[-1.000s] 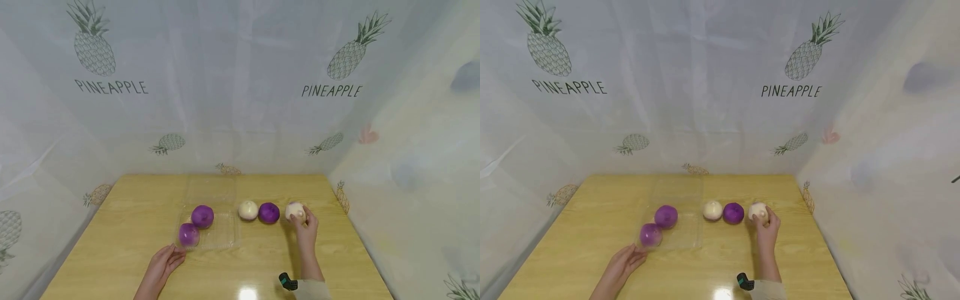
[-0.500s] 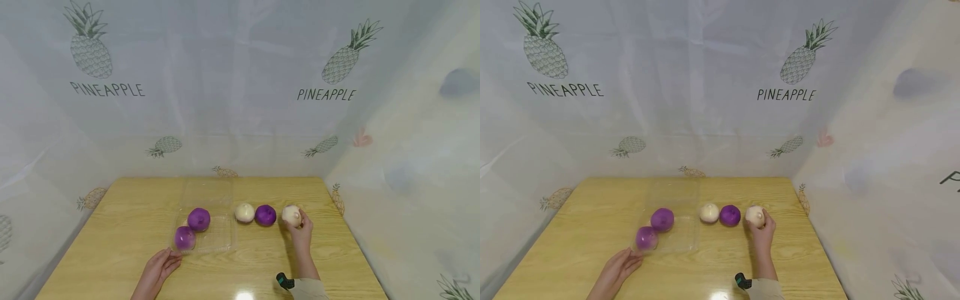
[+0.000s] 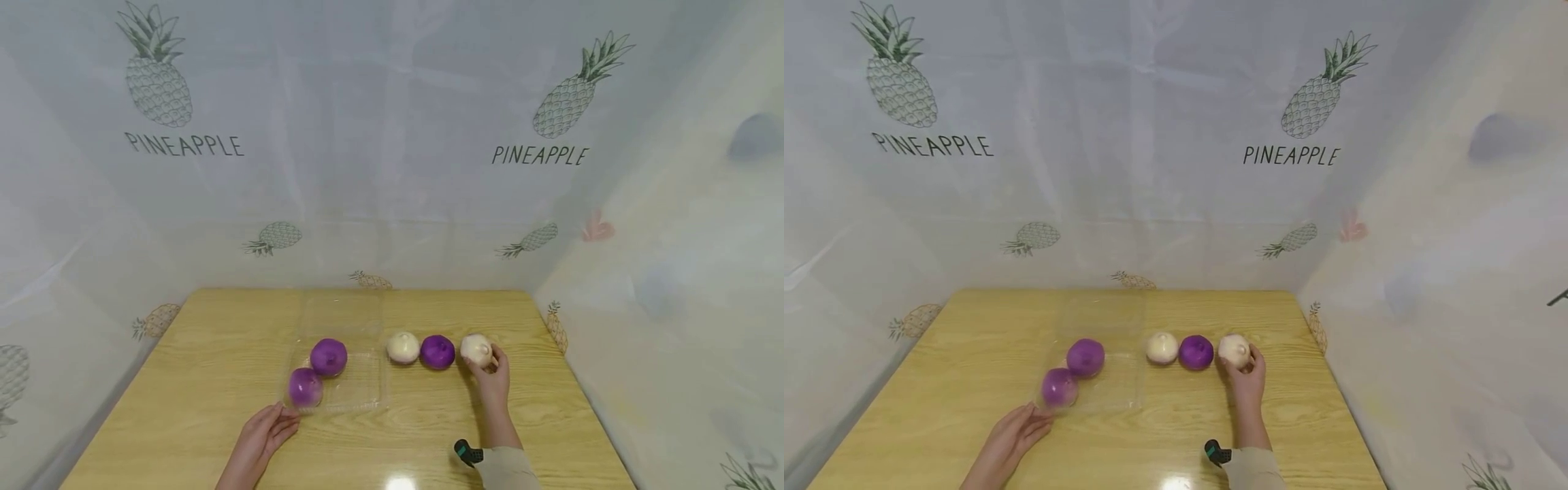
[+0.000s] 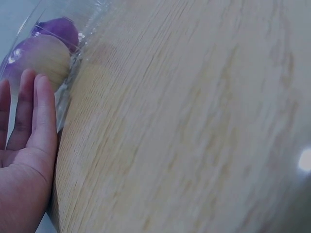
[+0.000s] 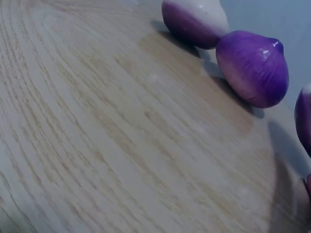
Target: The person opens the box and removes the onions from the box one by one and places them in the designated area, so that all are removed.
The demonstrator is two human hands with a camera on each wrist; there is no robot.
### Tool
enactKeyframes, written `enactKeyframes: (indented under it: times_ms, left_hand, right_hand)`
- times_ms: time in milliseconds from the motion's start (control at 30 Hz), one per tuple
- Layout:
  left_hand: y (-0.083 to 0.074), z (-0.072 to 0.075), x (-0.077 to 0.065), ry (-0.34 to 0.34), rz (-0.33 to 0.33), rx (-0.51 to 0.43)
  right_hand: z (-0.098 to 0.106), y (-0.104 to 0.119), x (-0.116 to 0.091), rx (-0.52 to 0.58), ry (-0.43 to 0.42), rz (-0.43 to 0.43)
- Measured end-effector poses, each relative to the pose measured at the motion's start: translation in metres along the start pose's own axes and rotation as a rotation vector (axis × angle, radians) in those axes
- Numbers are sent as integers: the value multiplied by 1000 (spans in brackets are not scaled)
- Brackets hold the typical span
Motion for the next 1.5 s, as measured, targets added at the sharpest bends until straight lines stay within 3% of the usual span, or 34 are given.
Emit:
enactKeyframes:
  times_ms: [200, 767, 1500]
  left_hand:
    - [-1, -6, 0, 57, -22, -16]
    - [5, 0, 1, -4, -3, -10]
    - [1, 2, 4, -35, -26, -4]
  right_hand:
    - [0, -7, 1, -41, -24, 29]
    - [-2, -9, 3, -134, -10, 103]
    - [-7, -8, 3, -89, 7, 98]
Point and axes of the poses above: each hand's wrist, its own x-axis towards the middle knuckle, its own z-axis out of the back of the hand, y = z × x, the point moved 9 cm from there along x, towards the middle knuckle, and after that the axes turned 9 degrees about -y, right-handed, at the moved point
